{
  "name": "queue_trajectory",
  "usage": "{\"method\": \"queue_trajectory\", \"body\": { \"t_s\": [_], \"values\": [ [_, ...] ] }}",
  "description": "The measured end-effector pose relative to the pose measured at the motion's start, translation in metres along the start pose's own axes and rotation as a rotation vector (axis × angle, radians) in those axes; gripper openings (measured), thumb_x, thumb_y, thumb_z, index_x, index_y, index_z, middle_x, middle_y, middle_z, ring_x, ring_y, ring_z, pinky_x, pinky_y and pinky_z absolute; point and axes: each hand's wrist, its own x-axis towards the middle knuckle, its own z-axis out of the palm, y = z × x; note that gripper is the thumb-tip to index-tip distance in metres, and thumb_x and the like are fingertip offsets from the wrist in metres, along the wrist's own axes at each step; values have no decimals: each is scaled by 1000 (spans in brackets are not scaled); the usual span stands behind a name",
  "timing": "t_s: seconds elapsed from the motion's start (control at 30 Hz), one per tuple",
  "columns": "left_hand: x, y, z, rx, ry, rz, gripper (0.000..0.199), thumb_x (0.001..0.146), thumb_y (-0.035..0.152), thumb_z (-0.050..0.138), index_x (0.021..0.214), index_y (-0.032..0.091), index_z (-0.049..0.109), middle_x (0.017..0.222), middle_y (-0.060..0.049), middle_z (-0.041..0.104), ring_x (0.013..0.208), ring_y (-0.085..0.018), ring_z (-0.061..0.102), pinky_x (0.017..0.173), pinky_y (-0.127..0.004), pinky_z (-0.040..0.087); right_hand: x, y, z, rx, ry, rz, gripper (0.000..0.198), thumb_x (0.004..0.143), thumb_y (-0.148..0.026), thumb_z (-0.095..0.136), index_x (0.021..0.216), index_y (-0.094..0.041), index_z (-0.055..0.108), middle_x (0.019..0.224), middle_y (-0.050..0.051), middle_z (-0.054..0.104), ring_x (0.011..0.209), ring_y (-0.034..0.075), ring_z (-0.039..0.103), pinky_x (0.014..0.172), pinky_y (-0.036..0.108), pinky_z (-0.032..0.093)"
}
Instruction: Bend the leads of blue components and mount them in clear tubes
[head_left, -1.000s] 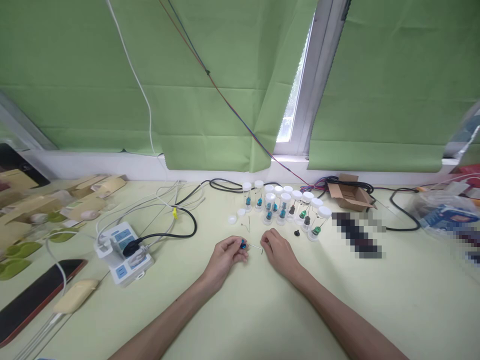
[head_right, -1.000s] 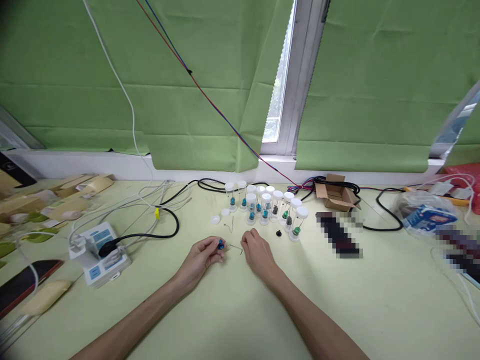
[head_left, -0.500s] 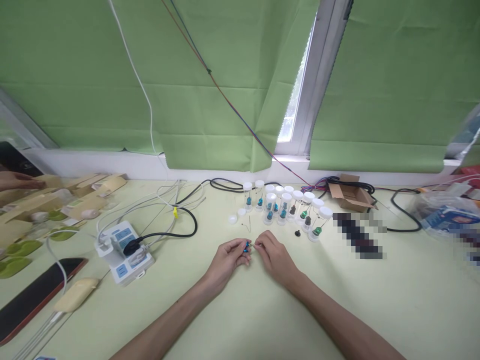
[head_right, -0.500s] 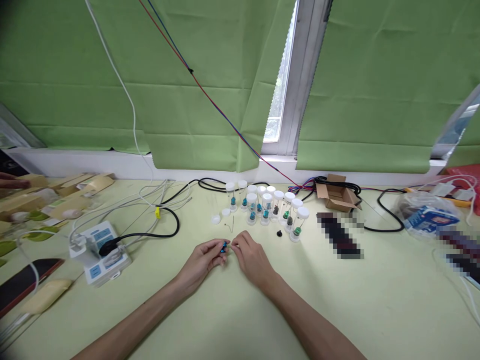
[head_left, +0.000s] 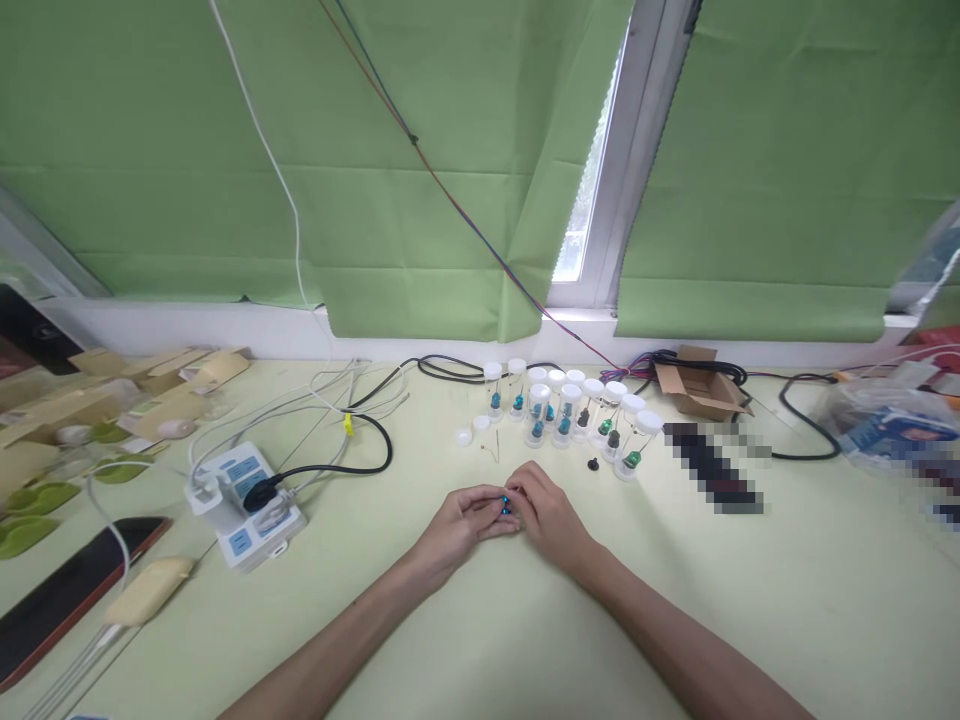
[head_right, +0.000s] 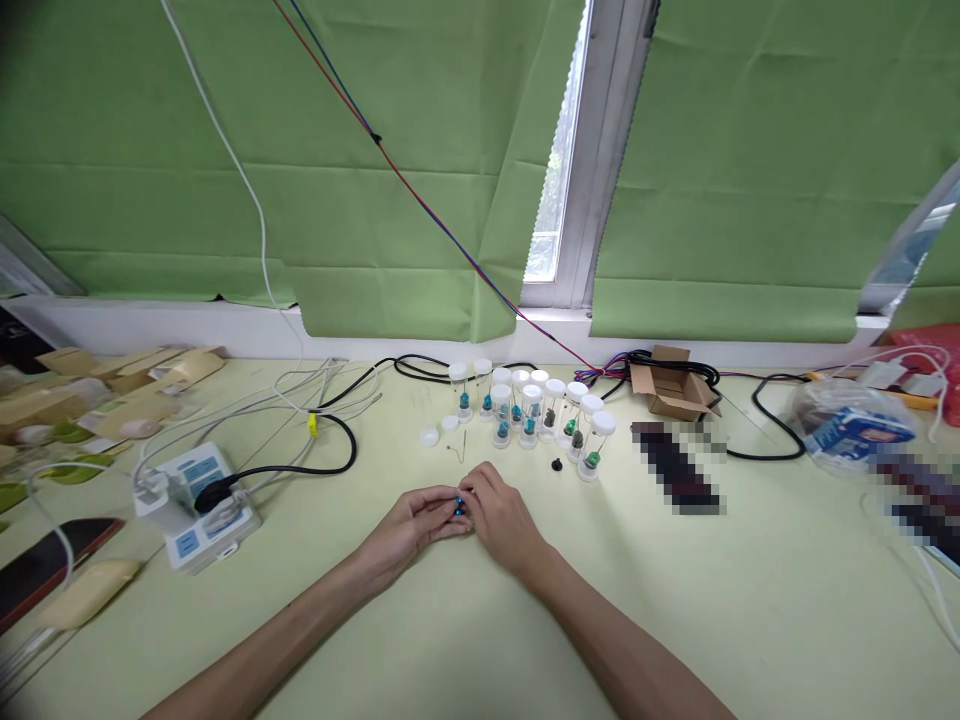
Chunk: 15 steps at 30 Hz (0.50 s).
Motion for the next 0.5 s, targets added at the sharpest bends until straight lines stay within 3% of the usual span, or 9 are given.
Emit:
{"method": "queue_trajectory", "body": {
  "t_s": [0.5],
  "values": [
    [1,0,-3,-69,-19,-49,24,77,27,73,94,10,72,79,-10,70,75,-16,65,82,-32,53,1,3,1,88,47,34,18,97,-19,38,89,-21,53,89,5,53,80,16,54,72,28,45]
  ]
}}
